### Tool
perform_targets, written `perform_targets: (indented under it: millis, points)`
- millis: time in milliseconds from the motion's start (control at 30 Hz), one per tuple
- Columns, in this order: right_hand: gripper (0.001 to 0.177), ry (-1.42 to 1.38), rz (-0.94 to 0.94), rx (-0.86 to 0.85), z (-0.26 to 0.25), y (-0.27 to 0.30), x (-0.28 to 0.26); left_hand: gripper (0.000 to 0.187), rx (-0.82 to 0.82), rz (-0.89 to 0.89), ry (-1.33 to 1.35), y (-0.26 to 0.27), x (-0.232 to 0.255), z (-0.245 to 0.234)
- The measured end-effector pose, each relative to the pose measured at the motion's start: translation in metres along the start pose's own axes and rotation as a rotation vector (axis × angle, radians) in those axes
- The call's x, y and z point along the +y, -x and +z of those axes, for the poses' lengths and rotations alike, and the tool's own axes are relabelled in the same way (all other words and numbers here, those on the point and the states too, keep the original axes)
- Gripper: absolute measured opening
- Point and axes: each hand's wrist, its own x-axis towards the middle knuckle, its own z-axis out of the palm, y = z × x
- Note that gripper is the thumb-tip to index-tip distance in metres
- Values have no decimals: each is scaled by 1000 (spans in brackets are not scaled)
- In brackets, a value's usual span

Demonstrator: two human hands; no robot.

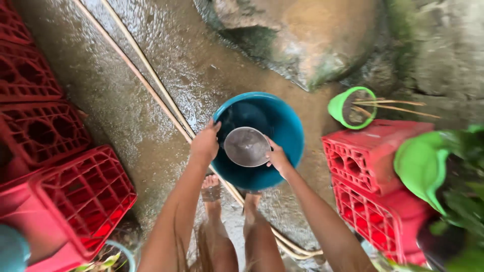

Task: Watering various potted plants using a small container and water from buckets.

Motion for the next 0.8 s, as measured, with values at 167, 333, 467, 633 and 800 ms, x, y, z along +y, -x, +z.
perform_targets:
  millis: [167,333,467,633,800]
  points:
    - [69,-138,-52,47,-14,139,-71,37,91,20,207,61,19,11]
    - [45,-285,-145,153,-31,284,-110,33,-38,61,622,149,135,-72]
    - [30,-420,-188,295,-40,368,-113,36,-117,62,781,207,222,-130]
    - [34,-613,-170,555,-55,474,-144,37,-263,135,612,257,292,-143]
    - [35,-904,-186,746,-81,543,-98,43,-472,392,566,304,356,-118]
